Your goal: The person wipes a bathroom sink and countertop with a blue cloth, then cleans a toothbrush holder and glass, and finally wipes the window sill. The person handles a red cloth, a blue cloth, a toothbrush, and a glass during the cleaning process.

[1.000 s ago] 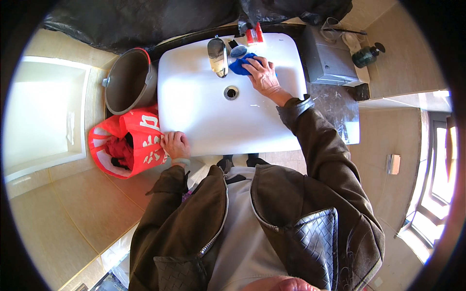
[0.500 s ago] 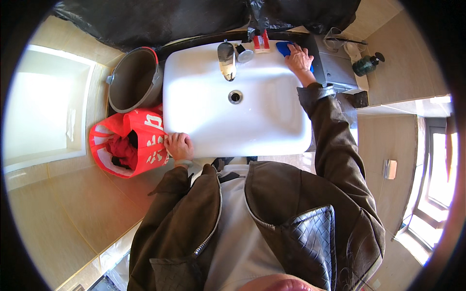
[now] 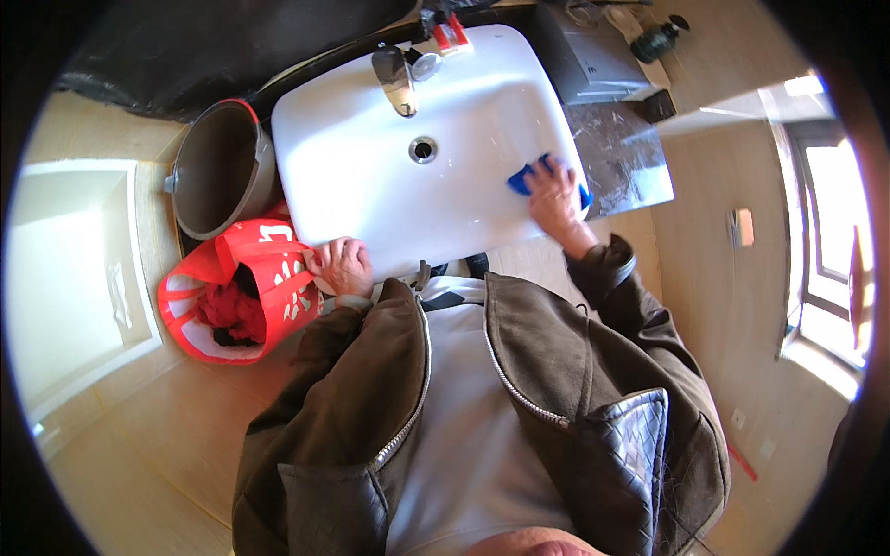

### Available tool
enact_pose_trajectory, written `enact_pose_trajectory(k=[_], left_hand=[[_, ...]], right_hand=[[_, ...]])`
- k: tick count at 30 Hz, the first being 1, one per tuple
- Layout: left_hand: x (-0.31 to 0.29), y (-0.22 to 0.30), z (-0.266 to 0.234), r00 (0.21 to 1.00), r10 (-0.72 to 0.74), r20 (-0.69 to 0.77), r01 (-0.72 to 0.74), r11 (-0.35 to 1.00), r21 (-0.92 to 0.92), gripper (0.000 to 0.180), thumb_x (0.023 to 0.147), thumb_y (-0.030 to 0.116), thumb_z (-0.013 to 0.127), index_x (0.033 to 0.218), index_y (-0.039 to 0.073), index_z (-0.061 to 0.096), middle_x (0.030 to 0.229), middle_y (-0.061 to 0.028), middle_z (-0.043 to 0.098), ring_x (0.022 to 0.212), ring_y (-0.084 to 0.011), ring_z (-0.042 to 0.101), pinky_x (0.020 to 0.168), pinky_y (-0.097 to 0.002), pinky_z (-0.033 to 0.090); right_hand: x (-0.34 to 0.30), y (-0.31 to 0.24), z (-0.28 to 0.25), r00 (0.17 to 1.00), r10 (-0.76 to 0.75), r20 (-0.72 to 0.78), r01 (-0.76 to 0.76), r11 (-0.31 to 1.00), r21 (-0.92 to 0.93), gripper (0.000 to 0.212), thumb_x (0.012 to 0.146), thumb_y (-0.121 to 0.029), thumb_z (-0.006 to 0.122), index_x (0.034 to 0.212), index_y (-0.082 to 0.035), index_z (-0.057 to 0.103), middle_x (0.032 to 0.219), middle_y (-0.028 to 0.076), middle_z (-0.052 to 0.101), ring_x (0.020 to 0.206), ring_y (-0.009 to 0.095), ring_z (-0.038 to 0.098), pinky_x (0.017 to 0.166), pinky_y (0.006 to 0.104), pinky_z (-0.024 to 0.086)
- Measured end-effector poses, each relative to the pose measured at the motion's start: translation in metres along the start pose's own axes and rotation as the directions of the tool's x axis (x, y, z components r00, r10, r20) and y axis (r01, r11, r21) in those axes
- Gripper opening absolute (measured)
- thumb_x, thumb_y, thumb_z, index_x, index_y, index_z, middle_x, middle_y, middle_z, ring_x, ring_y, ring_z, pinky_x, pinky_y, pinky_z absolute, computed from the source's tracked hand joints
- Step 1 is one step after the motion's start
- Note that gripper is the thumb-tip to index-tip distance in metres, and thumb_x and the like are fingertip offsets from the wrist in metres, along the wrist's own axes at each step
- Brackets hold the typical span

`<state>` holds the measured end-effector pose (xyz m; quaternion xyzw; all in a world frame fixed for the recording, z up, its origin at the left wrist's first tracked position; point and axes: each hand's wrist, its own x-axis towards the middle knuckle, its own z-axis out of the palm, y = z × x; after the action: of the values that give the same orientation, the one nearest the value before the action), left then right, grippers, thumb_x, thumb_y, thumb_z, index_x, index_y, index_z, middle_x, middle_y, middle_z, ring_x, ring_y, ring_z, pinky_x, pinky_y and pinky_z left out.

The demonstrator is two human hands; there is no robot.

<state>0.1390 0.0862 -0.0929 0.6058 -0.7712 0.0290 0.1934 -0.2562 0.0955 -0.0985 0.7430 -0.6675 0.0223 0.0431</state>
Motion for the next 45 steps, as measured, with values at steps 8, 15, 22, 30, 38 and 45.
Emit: enact_pose_trajectory(k=[8, 15, 22, 30, 38, 45], left_hand=[[0.057, 0.035, -0.028, 0.951, 0.245, 0.188, -0.233, 0.969, -0.081, 0.012, 0.074, 0.011, 0.067, 0.082, 0.02, 0.064, 0.102, 0.0044, 0.059, 0.109, -0.0197, 0.052, 0.097, -0.068, 0.019], [0.08, 0.018, -0.048, 0.715, 0.149, 0.683, -0.262, 0.963, 0.065, 0.033, 0.085, 0.035, 0.068, 0.108, 0.012, 0.061, 0.108, -0.0098, 0.06, 0.103, -0.0298, 0.061, 0.088, -0.0672, 0.039], [0.103, 0.036, -0.086, 0.782, 0.236, 0.577, -0.369, 0.921, 0.123, 0.039, 0.083, 0.04, 0.071, 0.108, 0.011, 0.061, 0.095, -0.0113, 0.062, 0.102, -0.0297, 0.061, 0.093, -0.0663, 0.034], [0.077, 0.069, -0.049, 0.56, 0.296, 0.774, -0.385, 0.92, -0.073, 0.052, 0.082, 0.035, 0.072, 0.122, 0.007, 0.056, 0.117, -0.0143, 0.054, 0.106, -0.0338, 0.057, 0.086, -0.0503, 0.048], [0.05, 0.102, -0.032, 0.594, 0.359, 0.72, -0.318, 0.927, -0.2, 0.046, 0.077, 0.023, 0.078, 0.11, 0.003, 0.054, 0.106, -0.0156, 0.058, 0.102, -0.0366, 0.057, 0.085, -0.0475, 0.048], [0.042, 0.104, -0.023, 0.662, 0.314, 0.68, -0.283, 0.946, -0.161, 0.046, 0.075, 0.021, 0.079, 0.109, 0.004, 0.054, 0.105, -0.0167, 0.059, 0.098, -0.0369, 0.057, 0.082, -0.0462, 0.05]], right_hand=[[0.043, -0.208, -0.051, 0.893, -0.254, 0.371, 0.07, 0.894, 0.442, 0.031, 0.084, -0.031, 0.059, 0.113, -0.02, 0.065, 0.112, 0.001, 0.066, 0.109, 0.023, 0.056, 0.089, 0.0445, 0.04], [0.002, -0.164, -0.038, 0.983, -0.177, -0.055, 0.182, 0.865, 0.468, 0.053, 0.072, -0.021, 0.075, 0.123, -0.018, 0.063, 0.134, 0.005, 0.057, 0.13, 0.025, 0.047, 0.103, 0.0493, 0.036], [-0.03, 0.015, -0.007, 0.73, 0.521, -0.442, -0.442, 0.854, 0.275, 0.042, 0.079, -0.014, 0.064, 0.121, -0.013, 0.061, 0.129, 0.01, 0.057, 0.119, 0.033, 0.051, 0.097, 0.0505, 0.04], [-0.049, -0.116, -0.041, 0.975, 0.158, -0.157, -0.08, 0.907, 0.415, 0.057, 0.072, -0.014, 0.068, 0.128, -0.015, 0.059, 0.141, 0.01, 0.048, 0.134, 0.032, 0.039, 0.106, 0.0519, 0.031], [0.019, -0.006, -0.018, 0.985, 0.076, -0.155, -0.016, 0.935, 0.353, 0.037, 0.084, -0.007, 0.063, 0.121, -0.009, 0.061, 0.128, 0.012, 0.059, 0.12, 0.032, 0.051, 0.097, 0.0454, 0.044], [0.124, 0.05, -0.016, 0.972, -0.143, -0.186, 0.132, 0.989, -0.074, 0.036, 0.093, -0.028, 0.065, 0.128, -0.018, 0.061, 0.145, 0.01, 0.048, 0.138, 0.032, 0.038, 0.115, 0.0524, 0.029]])
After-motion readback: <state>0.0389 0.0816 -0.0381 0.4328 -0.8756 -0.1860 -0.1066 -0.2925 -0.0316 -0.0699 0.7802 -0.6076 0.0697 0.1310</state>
